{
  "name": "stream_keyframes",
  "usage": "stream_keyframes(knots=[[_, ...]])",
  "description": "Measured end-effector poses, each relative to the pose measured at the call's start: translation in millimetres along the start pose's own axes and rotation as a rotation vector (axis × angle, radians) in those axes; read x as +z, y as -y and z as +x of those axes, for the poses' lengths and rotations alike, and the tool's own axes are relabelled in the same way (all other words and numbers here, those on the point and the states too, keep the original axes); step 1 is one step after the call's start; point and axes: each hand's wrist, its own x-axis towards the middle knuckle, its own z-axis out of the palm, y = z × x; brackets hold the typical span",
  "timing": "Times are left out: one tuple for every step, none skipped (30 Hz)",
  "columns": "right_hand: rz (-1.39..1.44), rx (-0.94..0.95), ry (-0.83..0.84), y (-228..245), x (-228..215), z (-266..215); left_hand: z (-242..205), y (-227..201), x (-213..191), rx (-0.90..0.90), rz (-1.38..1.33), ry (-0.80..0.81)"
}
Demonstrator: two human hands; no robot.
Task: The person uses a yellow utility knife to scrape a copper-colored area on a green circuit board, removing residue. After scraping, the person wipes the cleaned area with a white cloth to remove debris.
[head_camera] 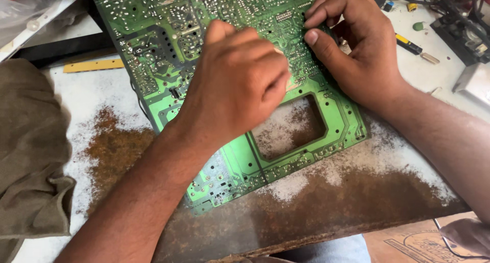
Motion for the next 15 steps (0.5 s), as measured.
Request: stream_keyframes(knots=[[0.021, -0.009, 0.0, 0.2, 0.8, 0.3, -1.6, 0.6, -1.7, 0.012, -0.032, 0.0], [0.004, -0.002, -0.002, 0.2, 1.3, 0.2, -3.0, 1.2, -3.6, 0.026, -0.067, 0.0], [-0.012, 0.006, -0.005, 0.0, 1.8, 0.1, -3.8, 1.2, -4.6, 0.039, -0.102, 0.0], [-0.034, 0.013, -0.007, -0.2, 0.9, 0.0, -3.2, 0.1, -3.4, 0.041, -0.112, 0.01], [-0.039, 0.02, -0.005, -0.3, -0.2, -0.3, -2.4, -1.2, -2.1, 0.042, -0.121, 0.021], [-0.04, 0.026, -0.002, -0.2, -0.3, -0.5, -2.5, -2.3, -1.9, 0.041, -0.128, 0.034], [-0.041, 0.032, 0.001, -0.1, -0.2, -0.8, -2.1, -3.5, -1.4, 0.03, -0.099, 0.023], [-0.025, 0.017, 0.0, -0.3, 0.7, -0.3, -1.5, -4.6, -1.5, 0.018, -0.067, 0.013], [-0.009, 0.002, 0.0, -0.8, 1.2, 0.5, -1.2, -5.2, -2.4, 0.007, -0.035, 0.004], [0.003, -0.009, -0.001, -1.2, 0.4, -0.1, -1.5, -5.1, -4.3, 0.029, -0.084, 0.02], [0.002, 0.004, -0.001, -1.4, 0.1, -1.2, -2.3, -4.1, -7.5, 0.051, -0.132, 0.037], [0.002, 0.014, -0.001, -1.5, 0.3, -1.7, -2.1, -3.1, -9.6, 0.075, -0.179, 0.052], [0.001, 0.024, -0.001, -1.6, 0.2, -1.7, -0.7, -2.6, -9.6, 0.046, -0.131, 0.026], [0.009, 0.009, 0.003, -1.6, 1.0, -1.8, -0.4, -1.9, -10.3, 0.015, -0.082, 0.005], [0.018, -0.006, 0.006, -1.5, 1.2, -1.8, -0.8, -1.4, -11.0, -0.016, -0.032, -0.017]])
